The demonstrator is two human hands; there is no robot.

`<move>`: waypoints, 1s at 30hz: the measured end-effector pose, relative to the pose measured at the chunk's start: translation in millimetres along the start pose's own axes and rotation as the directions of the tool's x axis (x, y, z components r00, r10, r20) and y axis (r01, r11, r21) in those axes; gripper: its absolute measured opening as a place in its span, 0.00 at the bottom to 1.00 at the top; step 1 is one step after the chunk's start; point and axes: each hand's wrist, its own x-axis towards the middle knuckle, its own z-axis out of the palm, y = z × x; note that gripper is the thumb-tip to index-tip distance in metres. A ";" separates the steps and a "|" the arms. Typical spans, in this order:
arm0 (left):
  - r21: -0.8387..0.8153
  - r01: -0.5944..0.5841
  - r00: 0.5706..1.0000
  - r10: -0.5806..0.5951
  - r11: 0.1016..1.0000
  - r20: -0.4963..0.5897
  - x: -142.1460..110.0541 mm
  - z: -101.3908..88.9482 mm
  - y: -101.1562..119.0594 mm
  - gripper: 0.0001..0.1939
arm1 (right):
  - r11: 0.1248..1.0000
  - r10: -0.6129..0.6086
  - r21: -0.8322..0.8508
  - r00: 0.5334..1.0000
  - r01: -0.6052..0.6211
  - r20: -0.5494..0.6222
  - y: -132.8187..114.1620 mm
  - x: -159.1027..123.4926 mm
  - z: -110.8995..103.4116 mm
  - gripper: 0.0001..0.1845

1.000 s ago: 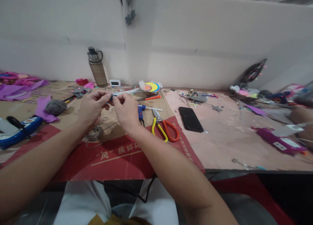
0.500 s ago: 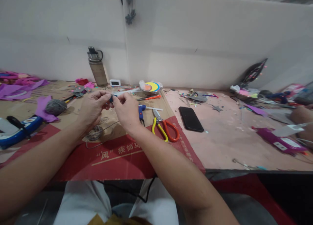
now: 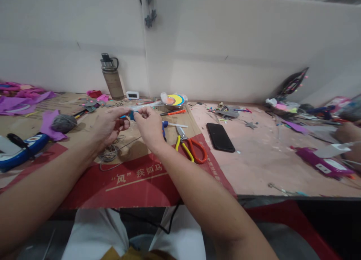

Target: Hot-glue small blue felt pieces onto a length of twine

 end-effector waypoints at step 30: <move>0.151 -0.012 0.997 -0.001 0.988 0.082 2.8 -6.2 -0.5 0.08 | 0.993 -0.001 -0.121 1.000 0.004 0.019 -3.6 -7.7 -2.5 0.05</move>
